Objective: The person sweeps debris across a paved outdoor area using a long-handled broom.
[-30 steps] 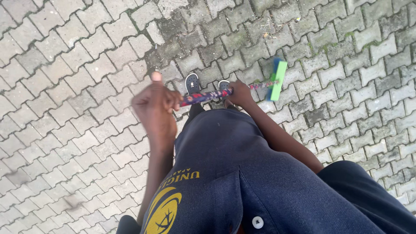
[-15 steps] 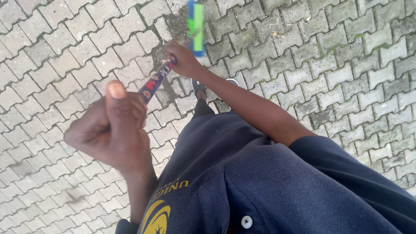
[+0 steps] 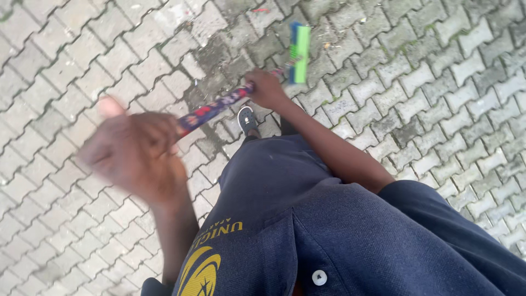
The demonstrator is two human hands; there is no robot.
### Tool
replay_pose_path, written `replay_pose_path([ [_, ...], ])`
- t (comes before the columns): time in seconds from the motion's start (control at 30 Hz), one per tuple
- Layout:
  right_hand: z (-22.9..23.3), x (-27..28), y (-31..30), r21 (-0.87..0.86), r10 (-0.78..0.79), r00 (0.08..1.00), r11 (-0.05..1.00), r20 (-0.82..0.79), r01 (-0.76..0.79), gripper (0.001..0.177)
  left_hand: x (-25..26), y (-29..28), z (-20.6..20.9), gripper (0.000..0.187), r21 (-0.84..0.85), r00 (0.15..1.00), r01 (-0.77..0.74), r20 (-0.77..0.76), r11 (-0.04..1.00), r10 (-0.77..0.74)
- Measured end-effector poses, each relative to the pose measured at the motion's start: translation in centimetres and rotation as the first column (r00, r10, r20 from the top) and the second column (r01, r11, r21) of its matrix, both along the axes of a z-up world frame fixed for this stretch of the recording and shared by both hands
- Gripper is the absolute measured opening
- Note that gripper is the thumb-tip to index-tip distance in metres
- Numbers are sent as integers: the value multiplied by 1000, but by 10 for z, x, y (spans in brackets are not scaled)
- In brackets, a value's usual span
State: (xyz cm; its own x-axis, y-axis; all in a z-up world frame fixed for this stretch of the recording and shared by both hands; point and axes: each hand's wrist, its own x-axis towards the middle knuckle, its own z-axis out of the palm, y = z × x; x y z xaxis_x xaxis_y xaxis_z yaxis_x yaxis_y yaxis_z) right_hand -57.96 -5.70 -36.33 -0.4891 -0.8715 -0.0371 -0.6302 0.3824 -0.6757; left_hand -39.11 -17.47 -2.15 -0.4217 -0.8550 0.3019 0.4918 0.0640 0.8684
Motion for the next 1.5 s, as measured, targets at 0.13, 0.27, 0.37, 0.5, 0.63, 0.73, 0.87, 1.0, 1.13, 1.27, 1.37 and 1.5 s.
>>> replay_pose_path([
  [0.13,-54,-72,110,123,-98,992,987,-80,107,25,-64,24,-70,50,224,981,190,-16,956,-191],
  [0.27,-88,-142,208,327,-110,984,933,-141,151,30,-125,62,-128,53,372,936,290,84,882,-342],
  [0.37,-100,-183,255,453,-122,983,874,-140,173,28,-170,92,-154,51,472,900,344,80,812,-428],
  [0.5,-108,-227,271,452,-35,995,889,-96,75,20,-214,120,-152,52,566,896,295,116,770,-429],
  [0.63,-113,-229,217,306,95,994,949,-53,-74,19,-225,113,-107,35,500,907,-8,369,866,-205],
  [0.73,-98,-199,135,80,148,988,986,-30,-145,27,-206,82,-51,39,250,940,-117,340,961,26],
  [0.87,-51,-163,29,-159,200,972,971,121,-180,25,-197,81,21,57,-27,929,-193,317,981,191],
  [1.0,1,-141,-33,-217,278,937,948,212,-232,22,-200,97,61,64,-169,880,-254,368,952,301],
  [1.13,59,-130,-51,-332,299,933,917,203,-222,29,-186,95,84,65,-204,931,-208,259,957,258],
  [1.27,81,-130,-33,-207,297,923,946,247,-249,17,-156,85,84,57,-58,974,-211,70,976,215],
  [1.37,60,-137,8,-116,228,963,970,146,-212,18,-150,56,52,39,-91,960,-251,105,964,260],
  [1.5,-5,-140,82,99,107,987,988,119,-119,16,-146,46,-4,41,131,975,-135,191,982,109],
])
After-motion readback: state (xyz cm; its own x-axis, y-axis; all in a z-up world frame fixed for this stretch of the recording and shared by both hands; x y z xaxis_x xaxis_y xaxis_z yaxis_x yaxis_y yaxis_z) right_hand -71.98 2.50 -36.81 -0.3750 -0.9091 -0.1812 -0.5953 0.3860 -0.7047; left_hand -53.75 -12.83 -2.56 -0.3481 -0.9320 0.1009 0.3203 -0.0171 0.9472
